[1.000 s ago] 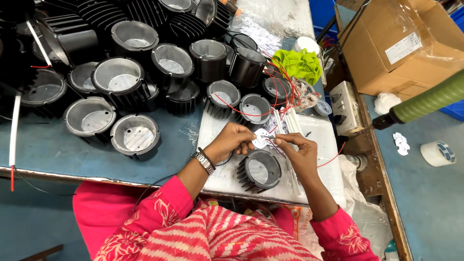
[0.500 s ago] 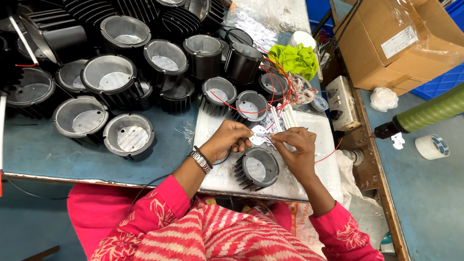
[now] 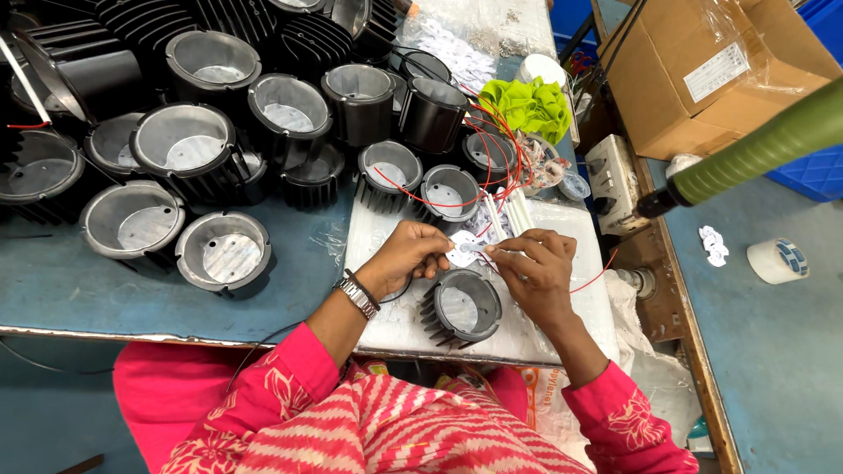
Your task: The person assembles LED light fixtures by inserting a white plastic mounting plate into a black heat-sink housing, threading red and black wires through the plate, and securing the plate with a screwdriver. The person also uses a green pneumatic tool to fasten components inside the housing.
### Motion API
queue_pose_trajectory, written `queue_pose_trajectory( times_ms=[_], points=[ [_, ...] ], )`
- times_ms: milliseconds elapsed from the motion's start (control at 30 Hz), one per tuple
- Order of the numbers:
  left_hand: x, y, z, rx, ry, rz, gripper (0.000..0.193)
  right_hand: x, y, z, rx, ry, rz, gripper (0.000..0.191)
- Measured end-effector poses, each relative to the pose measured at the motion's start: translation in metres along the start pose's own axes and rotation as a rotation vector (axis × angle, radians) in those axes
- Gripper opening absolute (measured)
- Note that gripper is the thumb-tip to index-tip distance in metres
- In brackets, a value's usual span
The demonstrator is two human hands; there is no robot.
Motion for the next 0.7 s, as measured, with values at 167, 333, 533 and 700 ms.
queue_pose_trajectory(
  times_ms=[167,333,533,700],
  points=[
    [0.002,0.001,0.000,-0.005,0.020,-0.011,0.013,0.000,-0.001,0.001,0.011,-0.008,-0.024,0.025],
    [0.003,0.000,-0.002,0.003,0.027,0.011,0.012,-0.003,-0.006,0.001,0.033,-0.042,-0.029,0.027],
    [0.007,0.001,-0.004,0.004,0.047,0.024,0.012,-0.006,-0.009,0.003,0.055,-0.047,-0.044,0.026],
    [0.008,0.001,-0.005,0.008,0.043,0.017,0.012,-0.011,-0.016,0.006,0.117,-0.040,-0.035,0.024]
  ],
)
Point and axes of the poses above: each hand's wrist, its own z-axis towards the middle knuckle, its own y-axis out of the palm, x = y × z, the point moved 7 cm from there along z, towards the middle knuckle, and after that the axes turned 9 degrees about y, right-handed, at the moved point
